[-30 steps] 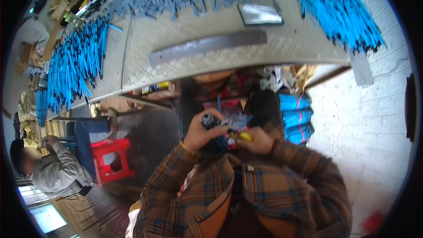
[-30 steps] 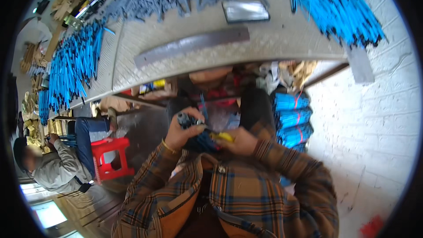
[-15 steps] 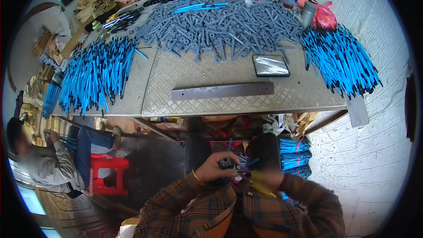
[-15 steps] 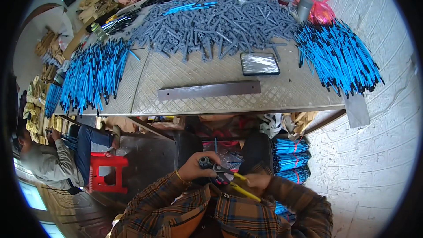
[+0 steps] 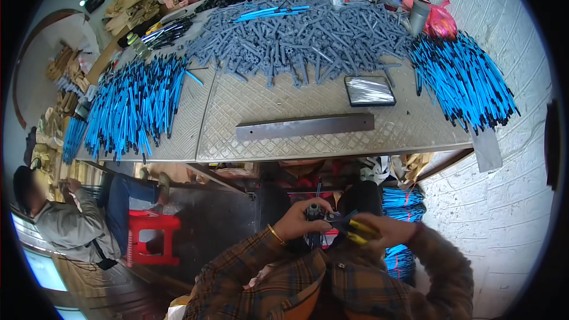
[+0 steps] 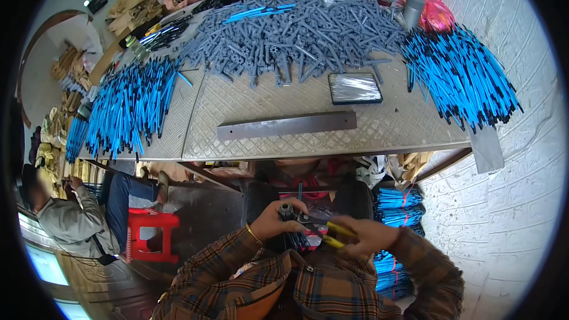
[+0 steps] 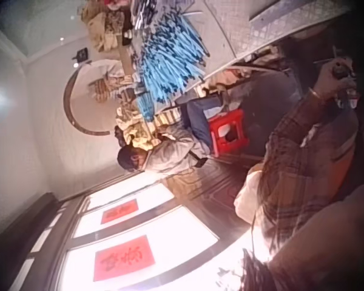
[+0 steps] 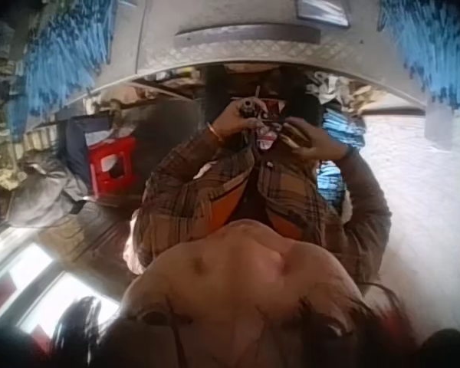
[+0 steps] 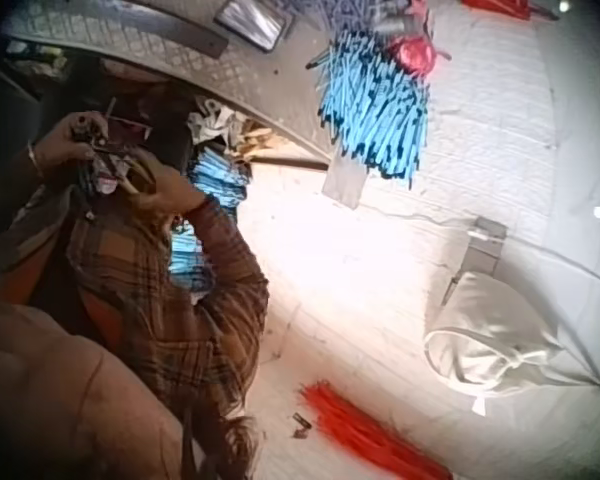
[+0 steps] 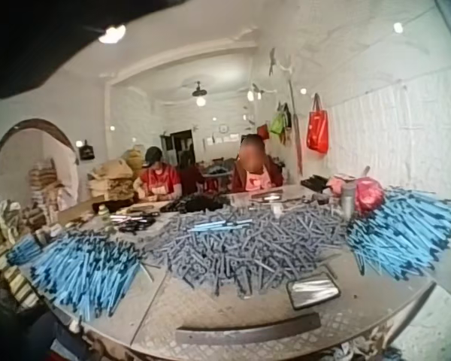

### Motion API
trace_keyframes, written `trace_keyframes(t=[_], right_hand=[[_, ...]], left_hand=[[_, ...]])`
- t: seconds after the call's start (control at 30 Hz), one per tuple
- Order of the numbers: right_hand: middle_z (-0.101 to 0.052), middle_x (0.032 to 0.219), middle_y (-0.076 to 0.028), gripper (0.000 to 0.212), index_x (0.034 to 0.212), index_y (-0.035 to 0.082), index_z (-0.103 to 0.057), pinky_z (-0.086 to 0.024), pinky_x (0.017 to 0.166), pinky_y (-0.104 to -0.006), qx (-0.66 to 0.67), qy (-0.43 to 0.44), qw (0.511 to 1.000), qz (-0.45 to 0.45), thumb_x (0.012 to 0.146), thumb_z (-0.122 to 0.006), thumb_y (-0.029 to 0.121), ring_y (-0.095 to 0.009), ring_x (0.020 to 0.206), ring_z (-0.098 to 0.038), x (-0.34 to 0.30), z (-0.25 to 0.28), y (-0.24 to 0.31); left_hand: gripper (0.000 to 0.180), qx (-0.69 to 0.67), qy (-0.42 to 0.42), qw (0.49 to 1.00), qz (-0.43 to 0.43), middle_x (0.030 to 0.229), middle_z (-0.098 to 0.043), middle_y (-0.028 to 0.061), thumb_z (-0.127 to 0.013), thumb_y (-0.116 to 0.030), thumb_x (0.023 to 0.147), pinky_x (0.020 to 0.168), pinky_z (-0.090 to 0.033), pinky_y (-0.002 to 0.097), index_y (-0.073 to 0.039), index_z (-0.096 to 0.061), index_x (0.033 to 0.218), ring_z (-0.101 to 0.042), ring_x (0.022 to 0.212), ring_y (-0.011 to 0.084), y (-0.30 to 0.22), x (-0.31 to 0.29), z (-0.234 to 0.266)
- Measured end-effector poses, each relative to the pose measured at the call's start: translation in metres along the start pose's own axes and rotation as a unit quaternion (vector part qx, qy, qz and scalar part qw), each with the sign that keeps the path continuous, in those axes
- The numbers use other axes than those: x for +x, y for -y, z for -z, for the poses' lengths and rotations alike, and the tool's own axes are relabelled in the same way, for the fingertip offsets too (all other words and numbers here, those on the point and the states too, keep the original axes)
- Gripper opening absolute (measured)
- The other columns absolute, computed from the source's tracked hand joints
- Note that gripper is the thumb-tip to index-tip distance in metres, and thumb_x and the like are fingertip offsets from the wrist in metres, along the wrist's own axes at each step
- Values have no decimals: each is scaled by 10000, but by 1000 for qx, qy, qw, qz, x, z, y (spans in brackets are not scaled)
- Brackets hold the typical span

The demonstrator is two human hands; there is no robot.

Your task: The person uses pliers to trim wire from umbrella rib hubs, attaches ribs to the hub, and threads wire through aligned umbrella ribs positioned in a slotted metal fixture.

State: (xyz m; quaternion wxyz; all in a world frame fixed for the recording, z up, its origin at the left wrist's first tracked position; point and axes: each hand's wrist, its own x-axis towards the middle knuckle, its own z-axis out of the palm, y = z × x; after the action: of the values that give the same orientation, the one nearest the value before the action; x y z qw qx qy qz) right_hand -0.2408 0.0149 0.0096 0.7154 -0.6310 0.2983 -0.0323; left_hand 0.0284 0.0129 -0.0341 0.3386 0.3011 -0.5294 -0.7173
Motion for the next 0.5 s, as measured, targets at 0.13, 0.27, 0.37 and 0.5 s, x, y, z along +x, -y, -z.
trace_keyframes(t=[0.13, 0.27, 0.37, 0.5], right_hand=[[-567, 1062, -84, 533, 1239, 6, -426, -449, 841, -327, -431, -115, 895, -31, 831, -609, 297, -199, 956, -544, -9, 2, 28], [-572, 1052, -140, 582, 1283, 32, -378, -472, 797, -339, 105, -2, 981, -161, 817, -622, 281, -221, 908, -581, -14, 0, -72], [-579, 1041, -147, 544, 1264, 29, -391, -494, 757, -342, 23, -11, 997, 78, 826, -610, 264, -242, 853, -610, -17, -19, -62], [-582, 1023, -134, 597, 1268, 1, -383, -499, 748, -327, -180, -80, 980, 20, 815, -620, 310, -240, 839, -607, -17, 9, 11]], left_hand=[[353, -22, -19, 999, 14, 961, -563, 9, -747, -98, 695, 788, -423, 259, -52, -592, 1009, -523, 878, 103, -4, 3, 0], [344, 7, 51, 999, -7, 960, -563, 11, -739, -89, 701, 791, -423, 258, -45, -589, 1008, -525, 874, 105, 2, 18, -6], [346, 25, 54, 998, 4, 961, -563, 11, -735, -83, 701, 796, -423, 258, -43, -588, 1011, -526, 875, 106, 2, 7, -8], [349, 12, -14, 1000, 8, 958, -562, 8, -735, -74, 698, 795, -424, 258, -42, -587, 1012, -527, 871, 106, 0, 13, -4]])
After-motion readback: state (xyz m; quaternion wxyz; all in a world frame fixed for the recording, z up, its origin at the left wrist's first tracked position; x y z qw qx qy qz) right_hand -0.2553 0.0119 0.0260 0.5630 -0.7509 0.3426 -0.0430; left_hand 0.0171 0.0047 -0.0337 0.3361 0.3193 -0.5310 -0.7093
